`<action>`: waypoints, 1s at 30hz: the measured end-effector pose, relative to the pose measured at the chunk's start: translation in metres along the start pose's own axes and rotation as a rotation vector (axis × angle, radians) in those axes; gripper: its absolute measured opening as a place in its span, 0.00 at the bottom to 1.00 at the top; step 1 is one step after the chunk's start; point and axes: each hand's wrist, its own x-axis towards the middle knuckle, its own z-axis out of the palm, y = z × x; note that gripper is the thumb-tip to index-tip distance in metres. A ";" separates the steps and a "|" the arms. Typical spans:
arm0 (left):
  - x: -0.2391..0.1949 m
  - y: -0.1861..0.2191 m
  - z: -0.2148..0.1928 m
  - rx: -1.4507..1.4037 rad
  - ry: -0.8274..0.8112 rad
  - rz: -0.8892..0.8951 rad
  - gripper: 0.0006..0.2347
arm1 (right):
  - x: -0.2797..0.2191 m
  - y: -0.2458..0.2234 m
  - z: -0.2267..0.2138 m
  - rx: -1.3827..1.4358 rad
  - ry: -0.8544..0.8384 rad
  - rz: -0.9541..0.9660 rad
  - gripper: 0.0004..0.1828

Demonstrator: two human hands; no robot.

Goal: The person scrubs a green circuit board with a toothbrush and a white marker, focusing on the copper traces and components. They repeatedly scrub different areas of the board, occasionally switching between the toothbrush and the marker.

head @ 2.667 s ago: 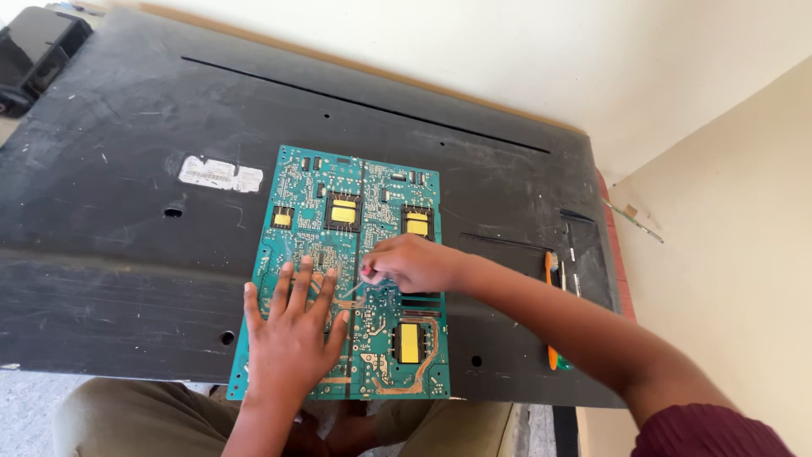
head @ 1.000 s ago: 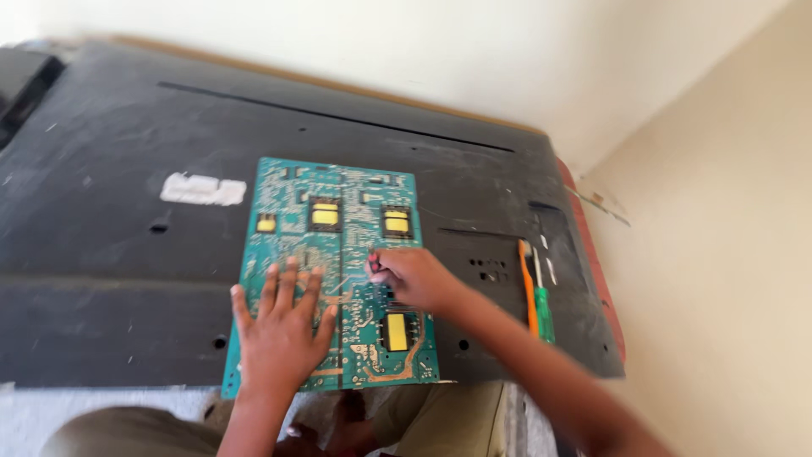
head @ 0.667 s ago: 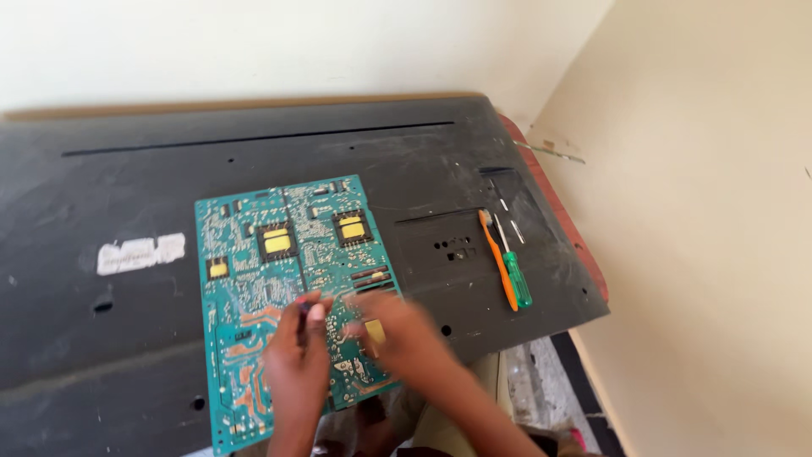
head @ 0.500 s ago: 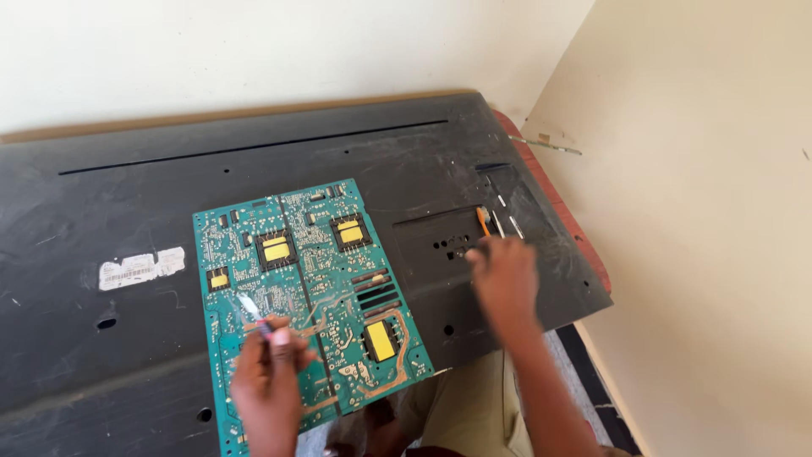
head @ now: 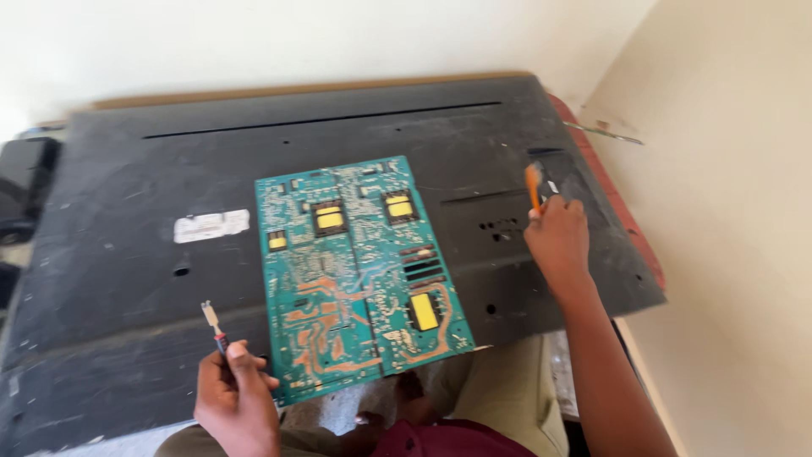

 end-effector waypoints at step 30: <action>0.014 -0.009 0.010 0.464 -0.024 0.135 0.08 | -0.095 -0.126 -0.002 0.775 -0.687 -0.505 0.13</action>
